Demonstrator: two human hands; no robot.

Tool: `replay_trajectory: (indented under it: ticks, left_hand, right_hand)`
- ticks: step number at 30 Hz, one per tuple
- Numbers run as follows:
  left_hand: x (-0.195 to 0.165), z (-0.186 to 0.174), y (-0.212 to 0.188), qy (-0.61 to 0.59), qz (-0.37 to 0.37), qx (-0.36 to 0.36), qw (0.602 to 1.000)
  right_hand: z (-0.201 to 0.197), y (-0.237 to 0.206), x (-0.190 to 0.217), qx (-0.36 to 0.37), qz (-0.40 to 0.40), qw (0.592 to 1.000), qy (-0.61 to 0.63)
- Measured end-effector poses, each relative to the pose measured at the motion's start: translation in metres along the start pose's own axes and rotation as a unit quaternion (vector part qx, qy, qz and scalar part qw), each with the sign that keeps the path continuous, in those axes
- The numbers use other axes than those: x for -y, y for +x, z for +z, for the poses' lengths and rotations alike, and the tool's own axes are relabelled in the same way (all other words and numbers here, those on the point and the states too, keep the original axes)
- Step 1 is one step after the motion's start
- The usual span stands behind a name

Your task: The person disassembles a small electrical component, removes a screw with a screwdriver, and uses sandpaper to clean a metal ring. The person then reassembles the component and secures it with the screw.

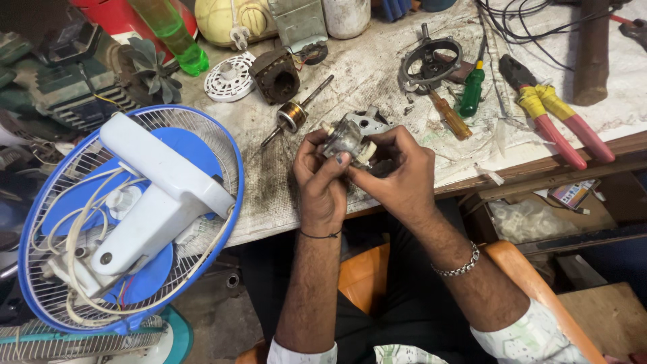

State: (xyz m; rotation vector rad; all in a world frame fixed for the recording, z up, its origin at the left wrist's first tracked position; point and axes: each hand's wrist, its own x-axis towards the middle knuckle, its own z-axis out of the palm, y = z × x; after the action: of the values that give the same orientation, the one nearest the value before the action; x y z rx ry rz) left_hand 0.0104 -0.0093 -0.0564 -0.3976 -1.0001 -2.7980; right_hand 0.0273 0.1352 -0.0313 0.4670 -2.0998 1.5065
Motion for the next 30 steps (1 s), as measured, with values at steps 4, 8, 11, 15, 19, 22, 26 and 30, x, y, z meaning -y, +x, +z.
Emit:
replay_trajectory:
  ticks: [4,8,11,15,19,22,26,30]
  left_hand:
    - [-0.002,0.002,-0.002,-0.016,0.0,-0.023,1.0]
    - [-0.008,0.004,-0.004,-0.018,0.001,-0.034,0.999]
    - [-0.013,0.01,-0.006,-0.007,0.007,-0.016,1.0]
    - [-0.019,0.015,-0.01,0.01,-0.005,0.026,1.0]
    - [-0.015,0.012,-0.013,0.009,-0.008,0.03,0.999]
    - [-0.011,0.008,-0.012,-0.005,-0.021,0.042,0.999]
    - [-0.011,0.011,-0.013,-0.028,-0.021,0.019,0.999]
    - [-0.02,0.015,-0.014,-0.016,-0.022,0.024,0.999]
  right_hand:
    - [-0.001,0.001,0.006,0.017,-0.008,1.0,0.017]
    - [0.0,-0.002,0.014,-0.025,-0.112,0.992,-0.054]
    - [0.002,-0.007,0.021,-0.061,-0.146,0.981,-0.114]
    - [0.002,-0.012,0.023,-0.082,-0.091,0.988,-0.099]
    - [0.0,-0.016,0.015,-0.083,-0.083,0.989,-0.087]
    - [-0.001,-0.015,0.01,-0.05,-0.016,0.998,-0.023]
    - [-0.002,-0.011,0.012,-0.026,-0.014,0.999,-0.013]
    - [-0.004,-0.009,0.018,-0.014,0.006,0.999,0.041]
